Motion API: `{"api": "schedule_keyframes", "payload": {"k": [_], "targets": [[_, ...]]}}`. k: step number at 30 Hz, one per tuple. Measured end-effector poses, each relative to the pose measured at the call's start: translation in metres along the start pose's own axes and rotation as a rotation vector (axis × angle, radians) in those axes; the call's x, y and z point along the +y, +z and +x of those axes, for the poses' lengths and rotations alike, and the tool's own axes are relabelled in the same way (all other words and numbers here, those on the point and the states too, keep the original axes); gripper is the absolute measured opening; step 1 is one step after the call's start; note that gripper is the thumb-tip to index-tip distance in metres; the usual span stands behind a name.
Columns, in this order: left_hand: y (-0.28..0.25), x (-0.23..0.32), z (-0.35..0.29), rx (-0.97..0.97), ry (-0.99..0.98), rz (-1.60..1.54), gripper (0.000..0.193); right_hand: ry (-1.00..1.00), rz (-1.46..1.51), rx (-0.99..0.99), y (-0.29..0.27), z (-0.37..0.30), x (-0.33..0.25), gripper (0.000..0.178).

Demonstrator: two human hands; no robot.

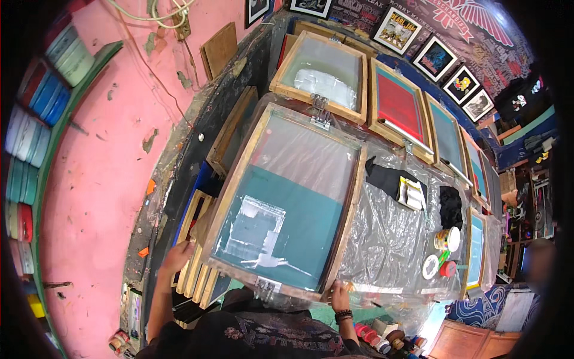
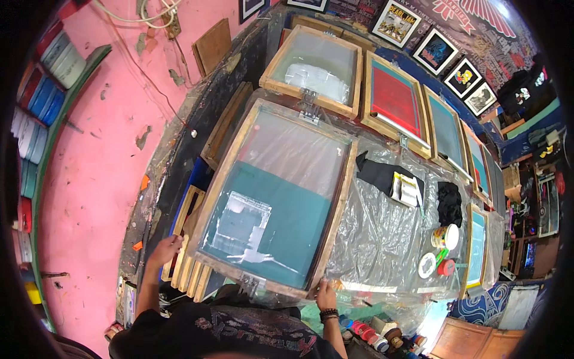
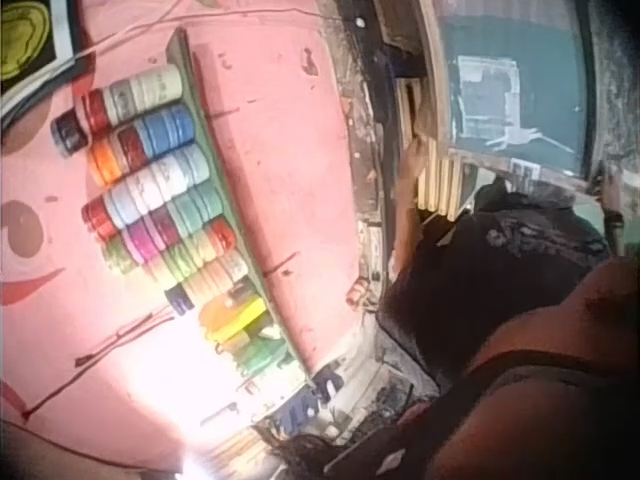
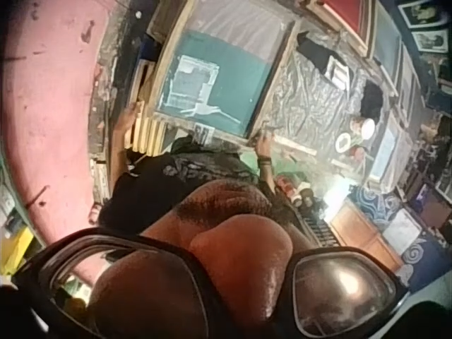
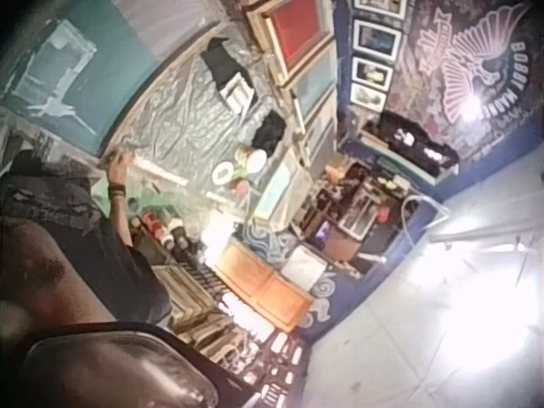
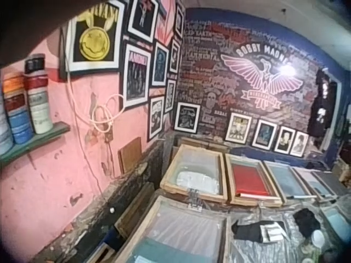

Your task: Preparing screen printing equipment by organizing screens and applying ink to a squeegee.

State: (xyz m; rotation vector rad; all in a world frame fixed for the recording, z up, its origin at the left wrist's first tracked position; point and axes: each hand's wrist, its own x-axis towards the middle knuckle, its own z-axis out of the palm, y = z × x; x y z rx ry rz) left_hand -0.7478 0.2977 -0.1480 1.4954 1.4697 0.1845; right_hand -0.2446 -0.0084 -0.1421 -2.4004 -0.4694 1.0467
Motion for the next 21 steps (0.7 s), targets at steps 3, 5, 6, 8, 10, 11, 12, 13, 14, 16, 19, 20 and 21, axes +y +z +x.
{"api": "schedule_keyframes", "payload": {"k": [3,5,6,8,10,11,12,13,14,16,19,20,21], "targets": [[0.025,0.003,-0.013,0.007,0.042,-0.113,0.051,0.125,0.182,-0.076,0.03,-0.017,0.006,0.081],[0.039,-0.005,-0.013,-0.01,-0.02,-0.285,0.055,0.144,0.29,0.019,0.045,-0.021,0.01,0.085],[0.044,0.01,-0.019,0.08,-0.013,-0.322,0.058,0.169,0.403,0.112,0.051,-0.019,0.014,0.088],[0.049,0.02,-0.024,0.089,-0.038,-0.31,0.06,0.065,0.231,0.199,0.056,-0.013,0.016,0.091],[0.052,0.013,-0.02,0.048,-0.075,-0.224,0.067,0.015,0.051,0.324,0.058,-0.009,0.007,0.095],[0.064,0.001,-0.011,0.045,-0.073,-0.223,0.067,-0.019,0.075,0.415,0.06,-0.005,0.005,0.093],[0.076,-0.013,0.004,0.113,-0.07,-0.225,0.069,-0.008,0.045,0.465,0.062,-0.006,-0.002,0.092],[0.082,-0.022,0.01,0.18,-0.068,-0.227,0.072,0.004,0.014,0.516,0.063,-0.011,-0.014,0.091],[0.079,-0.004,0.005,0.172,-0.109,-0.203,0.076,0.004,0.013,0.516,0.06,-0.015,-0.021,0.091],[0.061,0.044,-0.023,0.23,0.021,-0.188,0.077,-0.115,0.073,0.495,0.051,-0.02,-0.027,0.088],[0.036,0.063,-0.044,0.2,0.081,-0.146,0.079,-0.101,0.205,0.304,0.029,-0.027,-0.024,0.078],[0.036,0.067,-0.042,0.203,0.114,-0.138,0.079,-0.335,0.186,0.547,0.035,-0.018,-0.017,0.069],[0.037,0.069,-0.043,0.206,0.147,-0.13,0.078,-0.318,0.182,0.553,0.033,-0.021,0.0,0.069]]}}
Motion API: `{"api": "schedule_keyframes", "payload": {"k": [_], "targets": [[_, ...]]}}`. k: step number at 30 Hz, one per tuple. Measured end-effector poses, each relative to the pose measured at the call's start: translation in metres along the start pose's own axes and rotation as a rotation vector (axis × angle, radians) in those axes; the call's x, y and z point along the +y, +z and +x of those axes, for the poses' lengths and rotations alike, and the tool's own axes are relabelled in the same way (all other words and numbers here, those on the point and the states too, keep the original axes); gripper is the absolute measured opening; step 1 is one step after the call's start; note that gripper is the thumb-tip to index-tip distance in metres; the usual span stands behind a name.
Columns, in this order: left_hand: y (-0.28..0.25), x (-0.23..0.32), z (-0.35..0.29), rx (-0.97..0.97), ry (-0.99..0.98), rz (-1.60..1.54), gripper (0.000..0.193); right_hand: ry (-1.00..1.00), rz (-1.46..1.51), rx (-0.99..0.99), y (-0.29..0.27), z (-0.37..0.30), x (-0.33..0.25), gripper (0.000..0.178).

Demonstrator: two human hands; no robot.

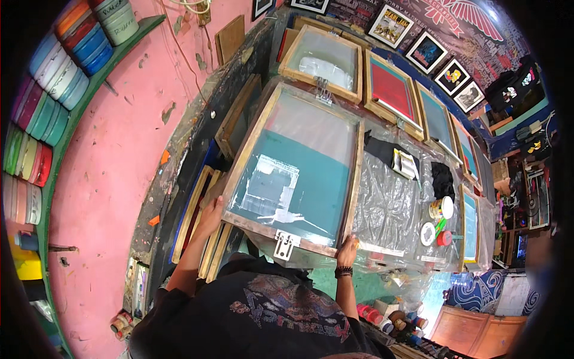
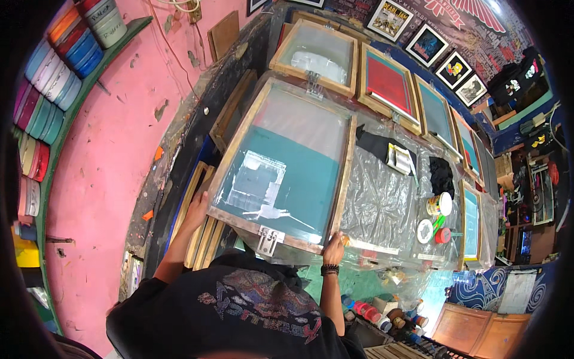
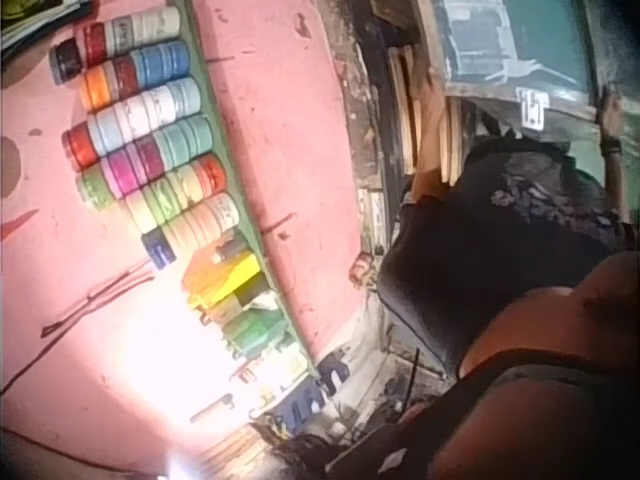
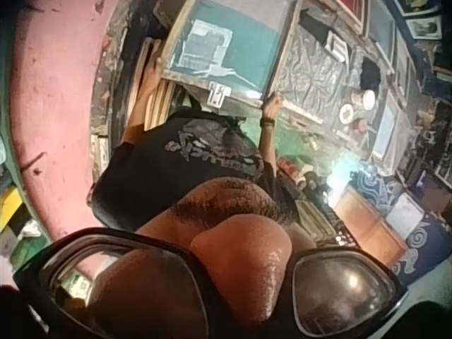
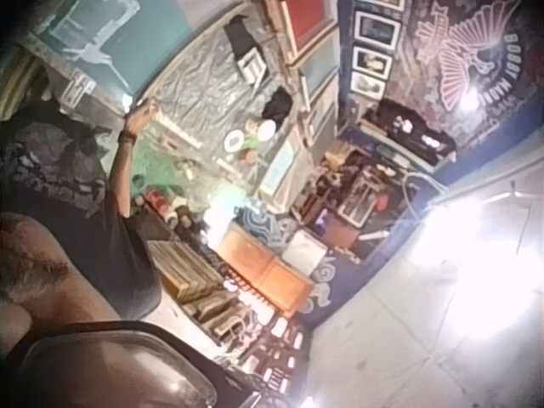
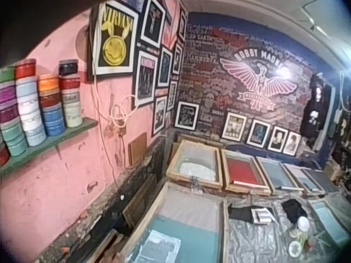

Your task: Preparing screen printing equipment by organizing screens and applying ink to a squeegee.

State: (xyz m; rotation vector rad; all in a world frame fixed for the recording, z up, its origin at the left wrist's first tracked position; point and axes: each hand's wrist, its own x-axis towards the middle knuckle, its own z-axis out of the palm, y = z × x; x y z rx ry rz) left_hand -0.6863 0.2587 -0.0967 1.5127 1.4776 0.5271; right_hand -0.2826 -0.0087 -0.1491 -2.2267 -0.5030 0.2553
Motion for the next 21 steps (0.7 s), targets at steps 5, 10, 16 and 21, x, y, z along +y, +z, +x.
{"api": "schedule_keyframes", "payload": {"k": [5,10,16,21], "targets": [[-0.006,-0.017,-0.009,0.005,-0.023,-0.094,0.077,0.22,0.252,-0.07,-0.014,-0.022,-0.032,0.059],[-0.013,-0.005,-0.012,-0.024,-0.043,-0.053,0.076,0.31,0.245,-0.121,-0.035,-0.028,-0.05,0.065],[-0.014,0.006,-0.011,-0.015,-0.079,-0.034,0.075,0.352,0.199,-0.136,-0.041,-0.034,-0.052,0.063],[-0.019,0.005,-0.01,-0.013,-0.085,-0.049,0.077,0.311,0.233,-0.091,-0.044,-0.051,-0.056,0.06]]}}
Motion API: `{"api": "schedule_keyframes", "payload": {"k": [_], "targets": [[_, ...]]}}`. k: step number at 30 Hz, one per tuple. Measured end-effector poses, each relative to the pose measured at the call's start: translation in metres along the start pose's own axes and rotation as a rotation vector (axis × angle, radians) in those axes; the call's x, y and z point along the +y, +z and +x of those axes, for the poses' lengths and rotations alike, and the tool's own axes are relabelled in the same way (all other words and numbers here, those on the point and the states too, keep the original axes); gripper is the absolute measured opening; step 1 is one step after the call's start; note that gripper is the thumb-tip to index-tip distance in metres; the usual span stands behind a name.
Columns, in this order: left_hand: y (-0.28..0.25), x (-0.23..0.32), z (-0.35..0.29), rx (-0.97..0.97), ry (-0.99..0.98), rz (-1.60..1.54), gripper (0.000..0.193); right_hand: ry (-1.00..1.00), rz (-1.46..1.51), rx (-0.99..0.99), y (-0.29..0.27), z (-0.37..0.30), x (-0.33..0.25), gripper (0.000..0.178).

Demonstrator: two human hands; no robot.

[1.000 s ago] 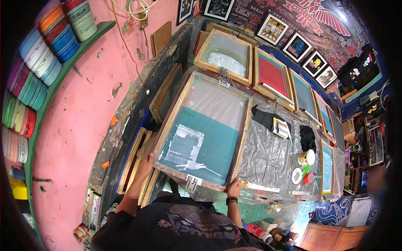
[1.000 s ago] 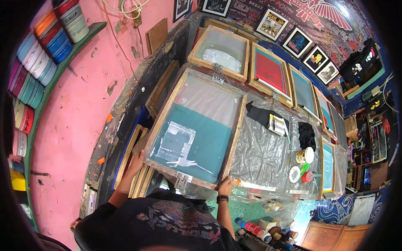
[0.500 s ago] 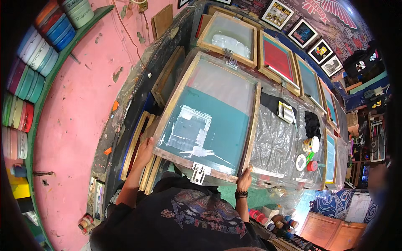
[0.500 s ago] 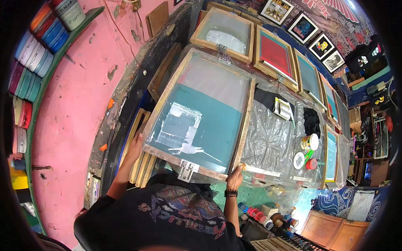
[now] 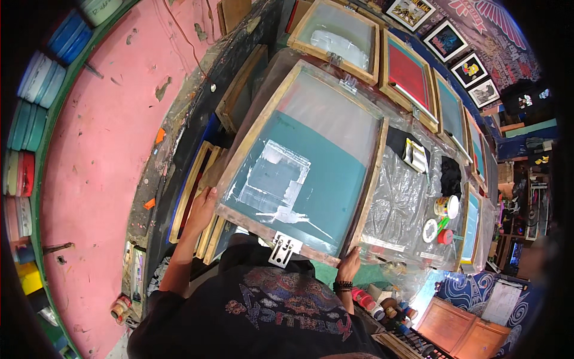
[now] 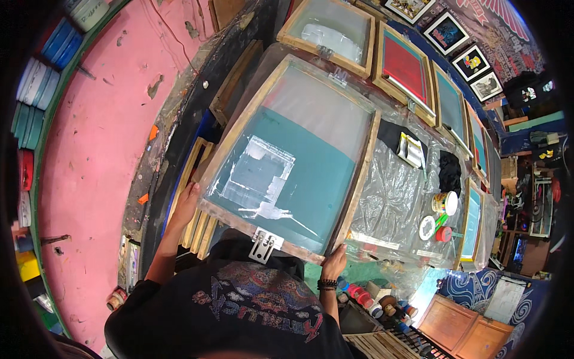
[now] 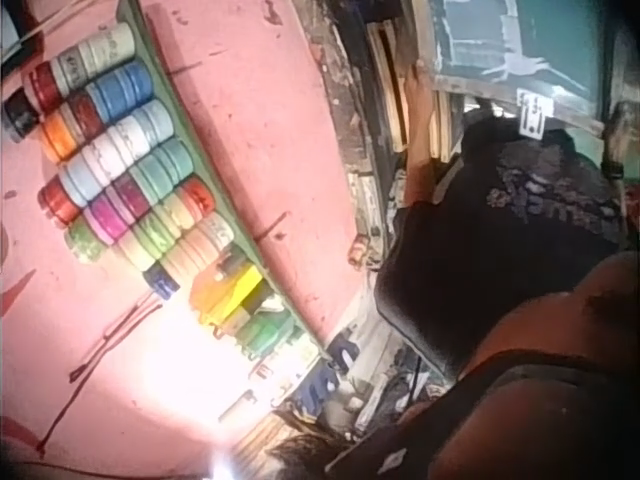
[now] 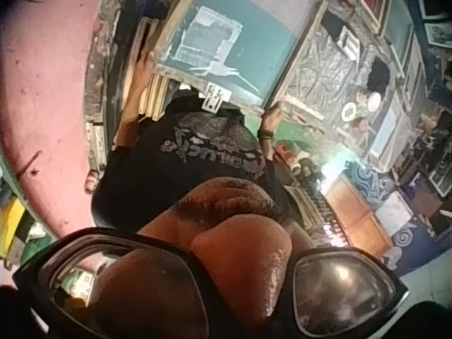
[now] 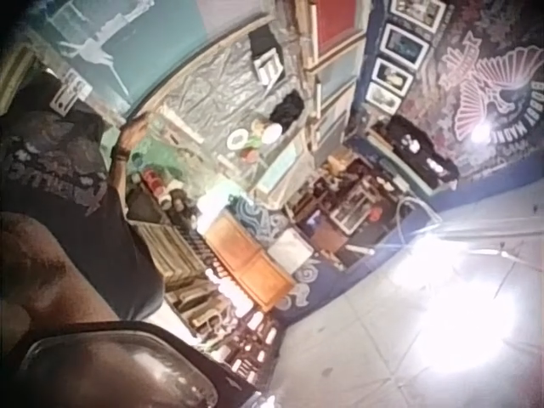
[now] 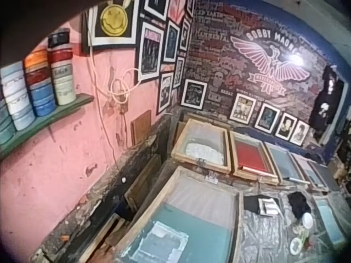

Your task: Preparing screen printing equipment by organizing screens and applying ink to a squeegee.

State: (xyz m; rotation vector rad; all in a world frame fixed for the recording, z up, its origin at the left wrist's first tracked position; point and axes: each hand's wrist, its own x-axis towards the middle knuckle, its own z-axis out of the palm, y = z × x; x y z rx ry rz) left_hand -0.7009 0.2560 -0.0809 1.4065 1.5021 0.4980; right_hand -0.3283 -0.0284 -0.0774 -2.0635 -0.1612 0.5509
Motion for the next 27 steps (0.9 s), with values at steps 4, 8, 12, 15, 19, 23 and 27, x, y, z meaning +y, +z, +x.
{"api": "schedule_keyframes", "payload": {"k": [4,8,12,15,19,23,27], "targets": [[0.001,-0.015,0.009,-0.024,0.04,-0.041,0.079,-0.044,0.026,0.044,-0.003,-0.008,-0.001,0.059],[-0.003,0.003,0.014,-0.046,0.107,-0.057,0.078,-0.076,0.027,0.081,-0.005,-0.009,-0.024,0.058],[-0.003,0.044,0.026,0.0,0.153,-0.085,0.068,-0.14,0.01,0.086,-0.001,0.022,-0.054,0.061],[0.005,0.083,0.057,-0.009,0.187,-0.129,0.065,-0.212,-0.018,0.036,0.01,0.068,-0.095,0.065],[0.031,0.154,0.124,0.021,0.237,-0.215,0.07,-0.381,-0.074,0.086,0.028,0.162,-0.154,0.067],[0.058,0.195,0.245,0.111,0.302,-0.159,0.074,-0.418,-0.159,0.111,0.089,0.288,-0.221,0.073],[0.088,0.265,0.355,0.122,0.391,-0.162,0.077,-0.543,-0.356,0.106,0.139,0.409,-0.296,0.08]]}}
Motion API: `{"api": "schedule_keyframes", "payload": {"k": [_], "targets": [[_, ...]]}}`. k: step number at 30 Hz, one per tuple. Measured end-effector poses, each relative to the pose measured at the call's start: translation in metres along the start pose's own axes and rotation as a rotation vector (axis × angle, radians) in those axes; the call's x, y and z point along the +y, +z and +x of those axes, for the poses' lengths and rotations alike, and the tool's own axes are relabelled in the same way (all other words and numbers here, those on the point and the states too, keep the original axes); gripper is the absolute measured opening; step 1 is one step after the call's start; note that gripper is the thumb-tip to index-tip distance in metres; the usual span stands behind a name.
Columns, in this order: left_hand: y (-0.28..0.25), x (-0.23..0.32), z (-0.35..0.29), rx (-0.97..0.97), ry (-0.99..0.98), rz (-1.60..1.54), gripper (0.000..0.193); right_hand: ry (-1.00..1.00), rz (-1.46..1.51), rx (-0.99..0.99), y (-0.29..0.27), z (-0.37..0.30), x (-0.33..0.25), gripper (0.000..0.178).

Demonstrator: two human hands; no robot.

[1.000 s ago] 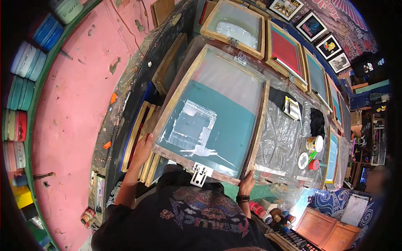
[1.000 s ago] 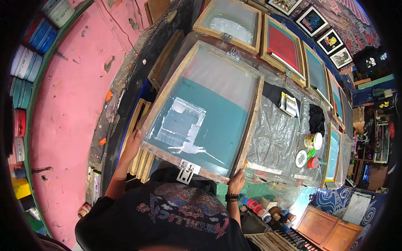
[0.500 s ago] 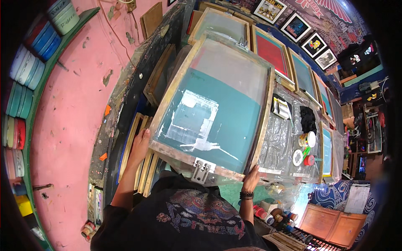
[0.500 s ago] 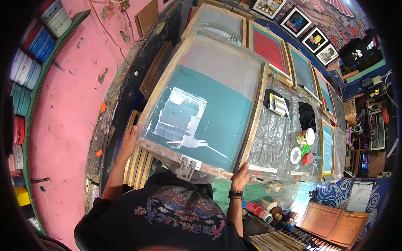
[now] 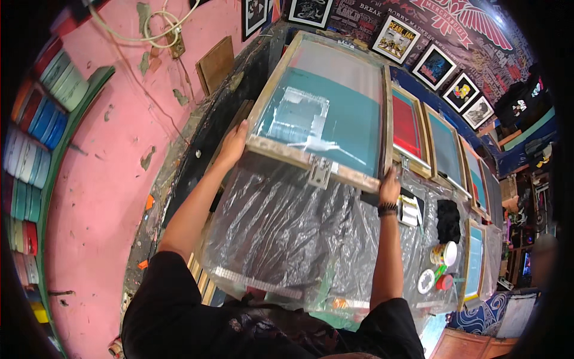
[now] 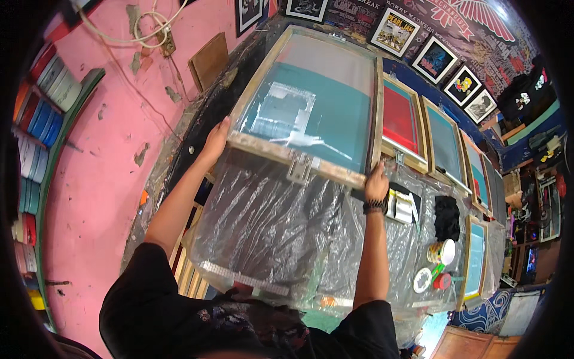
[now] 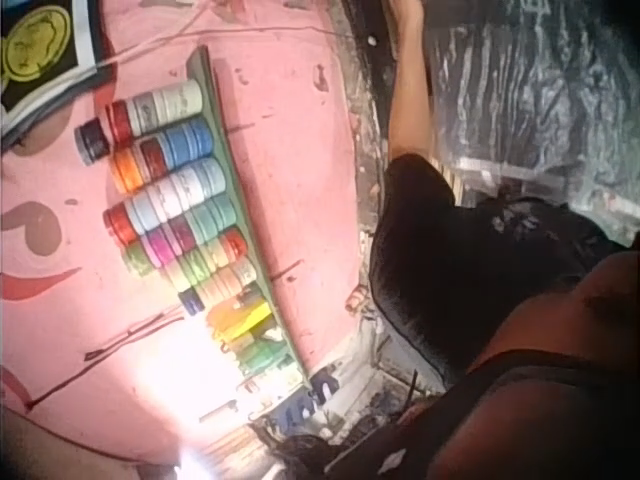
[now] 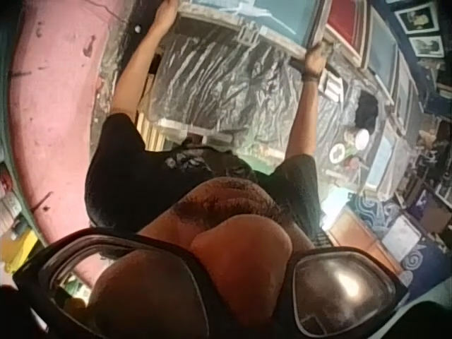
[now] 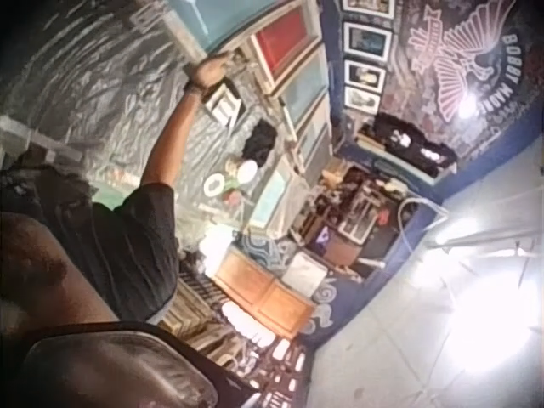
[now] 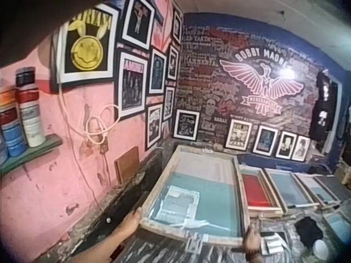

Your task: Preparing screen printing equipment by organizing screens and applying ink to a squeegee.

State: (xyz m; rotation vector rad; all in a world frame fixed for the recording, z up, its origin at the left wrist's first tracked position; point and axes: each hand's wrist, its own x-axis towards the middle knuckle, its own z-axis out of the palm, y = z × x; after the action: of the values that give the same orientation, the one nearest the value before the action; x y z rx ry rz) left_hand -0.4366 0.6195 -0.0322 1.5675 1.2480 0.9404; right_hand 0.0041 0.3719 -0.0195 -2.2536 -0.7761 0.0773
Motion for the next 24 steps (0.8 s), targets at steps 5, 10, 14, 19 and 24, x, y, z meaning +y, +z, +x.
{"api": "schedule_keyframes", "payload": {"k": [5,10,14,19,24], "targets": [[0.055,0.006,0.132,-0.044,-0.124,-0.099,0.074,0.019,-0.096,-0.062,0.061,0.126,-0.037,0.089],[0.109,0.001,0.222,-0.078,-0.197,-0.138,0.071,0.2,-0.061,-0.055,0.117,0.226,-0.025,0.089],[0.098,-0.055,0.286,0.015,-0.206,-0.149,0.073,0.188,-0.029,-0.158,0.157,0.254,-0.061,0.087],[0.143,-0.054,0.3,-0.063,-0.249,-0.142,0.074,0.279,-0.049,-0.182,0.176,0.292,-0.008,0.084],[0.095,-0.087,0.329,-0.013,-0.159,-0.058,0.075,0.14,-0.024,-0.222,0.214,0.295,-0.046,0.084]]}}
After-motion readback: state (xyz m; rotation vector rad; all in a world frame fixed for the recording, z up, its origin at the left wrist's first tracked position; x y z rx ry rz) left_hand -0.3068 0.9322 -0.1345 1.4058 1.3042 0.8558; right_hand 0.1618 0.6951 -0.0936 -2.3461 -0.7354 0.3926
